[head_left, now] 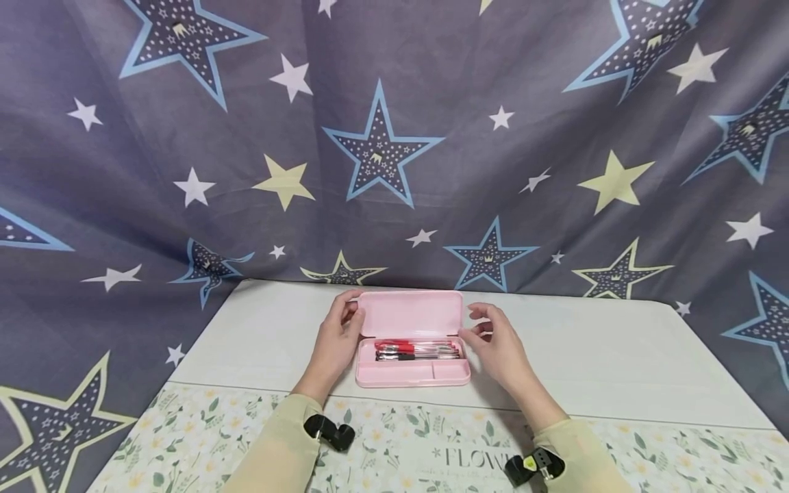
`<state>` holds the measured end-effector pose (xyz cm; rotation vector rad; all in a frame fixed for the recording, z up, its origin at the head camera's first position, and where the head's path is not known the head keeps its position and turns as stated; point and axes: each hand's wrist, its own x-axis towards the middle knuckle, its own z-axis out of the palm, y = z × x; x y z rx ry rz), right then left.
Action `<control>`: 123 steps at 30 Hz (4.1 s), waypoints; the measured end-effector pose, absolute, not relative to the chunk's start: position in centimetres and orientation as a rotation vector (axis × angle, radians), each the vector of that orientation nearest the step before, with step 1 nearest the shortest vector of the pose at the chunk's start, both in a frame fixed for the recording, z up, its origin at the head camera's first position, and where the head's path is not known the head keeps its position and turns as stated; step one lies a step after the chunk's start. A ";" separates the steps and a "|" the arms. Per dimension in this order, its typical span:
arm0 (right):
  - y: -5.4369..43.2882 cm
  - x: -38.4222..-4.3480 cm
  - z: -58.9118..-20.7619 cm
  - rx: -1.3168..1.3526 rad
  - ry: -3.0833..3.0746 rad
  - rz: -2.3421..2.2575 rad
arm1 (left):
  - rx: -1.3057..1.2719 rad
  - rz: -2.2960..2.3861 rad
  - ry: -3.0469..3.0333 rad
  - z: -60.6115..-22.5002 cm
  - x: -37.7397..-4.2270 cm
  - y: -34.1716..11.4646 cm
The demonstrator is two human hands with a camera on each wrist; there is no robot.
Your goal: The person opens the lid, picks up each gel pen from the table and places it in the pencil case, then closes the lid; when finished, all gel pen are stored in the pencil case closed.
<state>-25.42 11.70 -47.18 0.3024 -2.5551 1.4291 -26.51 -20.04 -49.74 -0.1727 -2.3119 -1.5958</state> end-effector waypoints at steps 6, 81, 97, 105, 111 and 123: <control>11.8 -25.4 -47.1 0.349 -2.601 1.490 | -0.153 -1.579 -2.332 -49.8 -25.8 -20.1; 8.5 -21.7 -48.1 0.520 -2.856 1.334 | -0.289 -1.022 -2.741 -50.2 -19.3 -16.0; 8.6 -21.5 -48.0 0.527 -2.880 1.273 | -0.299 -1.012 -2.729 -50.2 -19.2 -16.1; 8.8 -21.5 -47.9 0.528 -2.880 1.189 | -0.242 -0.995 -2.733 -49.8 -19.3 -16.1; 8.8 -21.6 -47.8 0.516 -2.897 1.179 | -0.222 -1.009 -2.733 -49.6 -19.3 -15.9; 10.0 -21.7 -48.0 0.462 -2.921 1.178 | -0.249 -1.043 -2.755 -50.0 -19.9 -14.9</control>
